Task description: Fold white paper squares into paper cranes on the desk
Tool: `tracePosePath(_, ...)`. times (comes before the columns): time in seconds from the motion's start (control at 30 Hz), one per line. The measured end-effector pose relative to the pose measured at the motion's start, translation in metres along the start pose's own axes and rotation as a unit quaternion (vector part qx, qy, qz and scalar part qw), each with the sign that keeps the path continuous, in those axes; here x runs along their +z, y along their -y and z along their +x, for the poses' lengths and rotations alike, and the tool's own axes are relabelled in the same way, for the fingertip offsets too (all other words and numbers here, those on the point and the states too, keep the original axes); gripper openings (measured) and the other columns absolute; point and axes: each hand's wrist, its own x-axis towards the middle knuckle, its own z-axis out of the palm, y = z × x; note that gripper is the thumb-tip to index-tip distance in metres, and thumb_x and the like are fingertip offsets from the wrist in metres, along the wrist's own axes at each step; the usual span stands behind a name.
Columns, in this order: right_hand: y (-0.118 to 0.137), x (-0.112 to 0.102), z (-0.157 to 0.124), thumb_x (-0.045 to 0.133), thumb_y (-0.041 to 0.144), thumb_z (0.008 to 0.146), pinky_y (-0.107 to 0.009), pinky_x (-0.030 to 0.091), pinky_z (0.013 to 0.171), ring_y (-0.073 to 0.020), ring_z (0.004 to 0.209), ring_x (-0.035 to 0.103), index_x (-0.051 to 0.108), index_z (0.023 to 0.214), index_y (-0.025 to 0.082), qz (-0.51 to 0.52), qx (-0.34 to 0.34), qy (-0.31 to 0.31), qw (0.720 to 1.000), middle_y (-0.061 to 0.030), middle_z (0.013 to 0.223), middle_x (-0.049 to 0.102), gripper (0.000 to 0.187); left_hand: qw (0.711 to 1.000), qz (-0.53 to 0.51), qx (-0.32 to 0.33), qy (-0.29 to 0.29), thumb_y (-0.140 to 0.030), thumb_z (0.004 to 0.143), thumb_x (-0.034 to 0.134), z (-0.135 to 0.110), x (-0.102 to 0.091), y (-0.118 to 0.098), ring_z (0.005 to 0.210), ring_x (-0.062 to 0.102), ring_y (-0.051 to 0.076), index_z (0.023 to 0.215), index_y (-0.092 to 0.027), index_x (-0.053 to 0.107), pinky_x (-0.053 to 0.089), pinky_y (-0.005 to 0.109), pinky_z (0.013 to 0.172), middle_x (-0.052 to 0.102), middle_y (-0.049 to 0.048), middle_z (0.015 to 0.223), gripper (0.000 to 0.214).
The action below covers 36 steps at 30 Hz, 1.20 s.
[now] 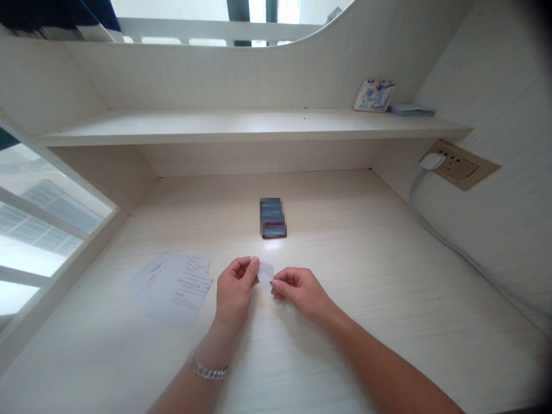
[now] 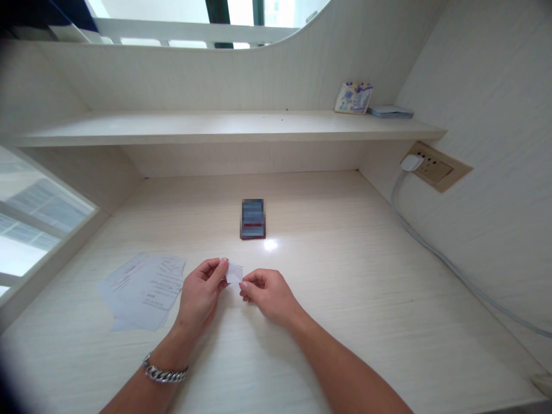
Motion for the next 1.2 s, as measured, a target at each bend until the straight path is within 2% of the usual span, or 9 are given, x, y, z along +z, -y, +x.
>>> tracePosePath(0.13,-0.001,0.001,0.000,0.059,0.037,0.077,-0.026,0.048,0.061,-0.0129,0.062,0.060,0.061,0.080,0.014,0.016,-0.006,-0.006,1.000,-0.0040,0.071,0.065,0.023,1.000,-0.012,-0.001,-0.020,-0.035,0.070,0.068,0.001,-0.001,0.000,0.067,0.060,0.012,0.083,-0.013,0.061,0.049,0.025,0.064,0.064,0.0017,0.074,0.027)
tracePosePath(0.27,0.001,0.002,-0.001,0.054,0.041,0.081,-0.026,0.048,0.062,-0.0136,0.064,0.060,0.062,0.079,0.014,0.005,-0.024,-0.008,1.000,-0.0052,0.073,0.065,0.028,1.000,-0.001,0.002,-0.009,-0.034,0.071,0.067,-0.002,0.002,0.002,0.065,0.059,0.011,0.083,-0.012,0.061,0.048,0.024,0.062,0.064,0.0017,0.072,0.026)
tracePosePath(0.43,0.003,0.003,-0.004,0.054,0.035,0.082,-0.026,0.048,0.063,-0.0135,0.062,0.059,0.061,0.073,0.014,-0.058,-0.031,-0.025,0.997,-0.0046,0.068,0.065,0.024,1.000,0.009,0.005,-0.002,-0.032,0.071,0.067,-0.004,0.005,0.003,0.064,0.057,0.011,0.080,-0.012,0.062,0.048,0.024,0.062,0.063,0.0018,0.069,0.023)
tracePosePath(0.57,0.003,0.002,-0.004,0.052,0.033,0.083,-0.026,0.047,0.062,-0.0133,0.063,0.059,0.060,0.073,0.014,-0.060,-0.039,-0.020,0.997,-0.0045,0.069,0.065,0.023,1.000,0.015,0.015,0.005,-0.031,0.071,0.067,-0.004,0.003,0.003,0.064,0.057,0.011,0.080,-0.012,0.063,0.048,0.025,0.063,0.063,0.0022,0.069,0.021)
tracePosePath(0.67,0.002,0.000,-0.002,0.058,0.033,0.080,-0.025,0.047,0.061,-0.0143,0.066,0.060,0.061,0.080,0.014,-0.040,-0.048,-0.023,0.998,-0.0044,0.073,0.065,0.019,0.999,0.045,0.019,0.008,-0.030,0.071,0.068,-0.005,0.002,0.005,0.065,0.057,0.012,0.081,-0.013,0.064,0.047,0.024,0.063,0.065,0.0026,0.071,0.020)
tracePosePath(0.87,0.000,0.000,-0.001,0.058,0.035,0.079,-0.027,0.050,0.063,-0.0131,0.063,0.058,0.059,0.075,0.014,-0.021,-0.059,-0.070,0.996,-0.0014,0.067,0.059,0.021,0.996,0.060,-0.017,0.069,-0.028,0.067,0.070,-0.008,0.004,-0.003,0.064,0.057,0.012,0.079,-0.012,0.066,0.046,0.023,0.061,0.065,0.0038,0.072,0.020)
tracePosePath(0.97,0.000,-0.002,-0.002,0.058,0.036,0.079,-0.025,0.049,0.061,-0.0129,0.063,0.057,0.060,0.077,0.014,-0.045,-0.061,-0.064,0.995,-0.0013,0.068,0.059,0.022,0.991,0.095,-0.023,0.087,-0.025,0.065,0.071,-0.007,0.003,-0.007,0.061,0.056,0.011,0.073,-0.012,0.065,0.044,0.021,0.058,0.065,0.0028,0.067,0.016)
tracePosePath(1.1,0.000,-0.003,-0.002,0.058,0.036,0.079,-0.022,0.043,0.053,-0.0119,0.058,0.055,0.060,0.073,0.015,-0.111,-0.059,-0.031,0.992,-0.0005,0.064,0.058,0.022,0.988,0.106,-0.020,0.111,-0.026,0.069,0.069,-0.006,0.001,-0.006,0.065,0.058,0.014,0.072,-0.012,0.064,0.045,0.024,0.063,0.066,0.0046,0.070,0.015)
tracePosePath(1.2,-0.001,-0.003,-0.002,0.056,0.035,0.080,-0.023,0.044,0.055,-0.0128,0.060,0.058,0.058,0.069,0.015,-0.097,-0.042,-0.019,0.994,-0.0019,0.065,0.061,0.023,0.985,0.113,-0.005,0.128,-0.028,0.072,0.066,-0.006,0.000,-0.005,0.063,0.056,0.013,0.073,-0.012,0.063,0.044,0.024,0.062,0.064,0.0037,0.068,0.016)
